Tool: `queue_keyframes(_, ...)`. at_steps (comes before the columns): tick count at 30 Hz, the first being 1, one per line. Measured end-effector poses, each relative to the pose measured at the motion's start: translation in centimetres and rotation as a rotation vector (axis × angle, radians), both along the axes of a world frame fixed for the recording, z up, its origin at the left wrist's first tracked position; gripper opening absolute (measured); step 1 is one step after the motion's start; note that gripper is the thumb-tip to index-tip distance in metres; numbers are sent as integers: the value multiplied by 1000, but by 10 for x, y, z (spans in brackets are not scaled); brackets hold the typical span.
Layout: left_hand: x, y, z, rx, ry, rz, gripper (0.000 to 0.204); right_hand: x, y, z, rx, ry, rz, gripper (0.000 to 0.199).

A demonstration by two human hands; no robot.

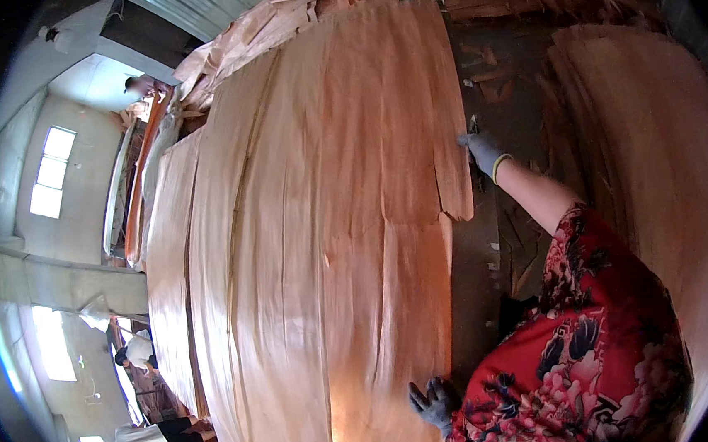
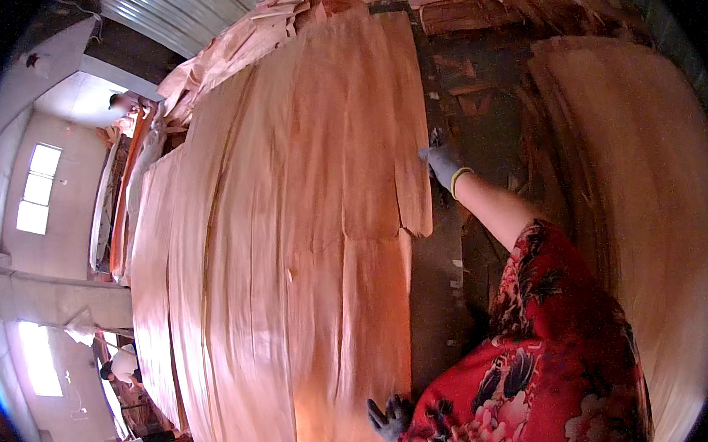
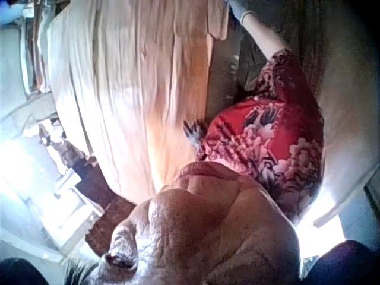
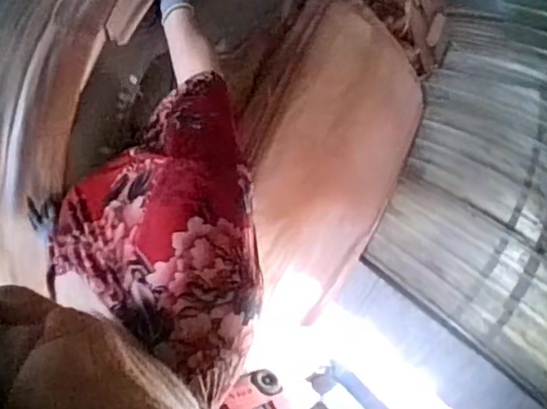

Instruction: The person applies thin wood veneer sheets to a large curved surface in a workshop. They smooth the veneer with their gloved hands, trim the edges with a utility knife, and secure the sheets using small white clips. The person also uses a long metal ruler to measure and align the veneer strips.

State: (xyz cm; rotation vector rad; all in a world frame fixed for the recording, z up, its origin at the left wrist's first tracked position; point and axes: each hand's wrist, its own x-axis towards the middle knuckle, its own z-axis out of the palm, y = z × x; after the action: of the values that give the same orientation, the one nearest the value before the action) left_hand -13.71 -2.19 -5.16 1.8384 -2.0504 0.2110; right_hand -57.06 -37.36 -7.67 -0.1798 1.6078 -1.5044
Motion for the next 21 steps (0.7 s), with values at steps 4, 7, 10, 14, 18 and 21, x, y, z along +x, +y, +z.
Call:
queue_keyframes(4,10,19,-18,4,-243,1,32,10,14,-18,-68,-54,-58,13)
queue_keyframes(7,13,25,-23,32,-462,-135,30,10,26,-19,13,-112,93,15)
queue_keyframes(10,-2,22,-23,77,-458,-165,29,5,23,-11,41,14,48,16)
queue_keyframes(14,-19,26,-11,2,-247,-67,15,5,20,0,56,-59,121,13)
queue_keyframes(18,-24,33,-5,-58,-304,-137,14,-9,16,2,9,-25,125,14)
queue_keyframes(21,-25,36,-8,-73,-343,-192,20,-25,13,1,-16,116,112,17)
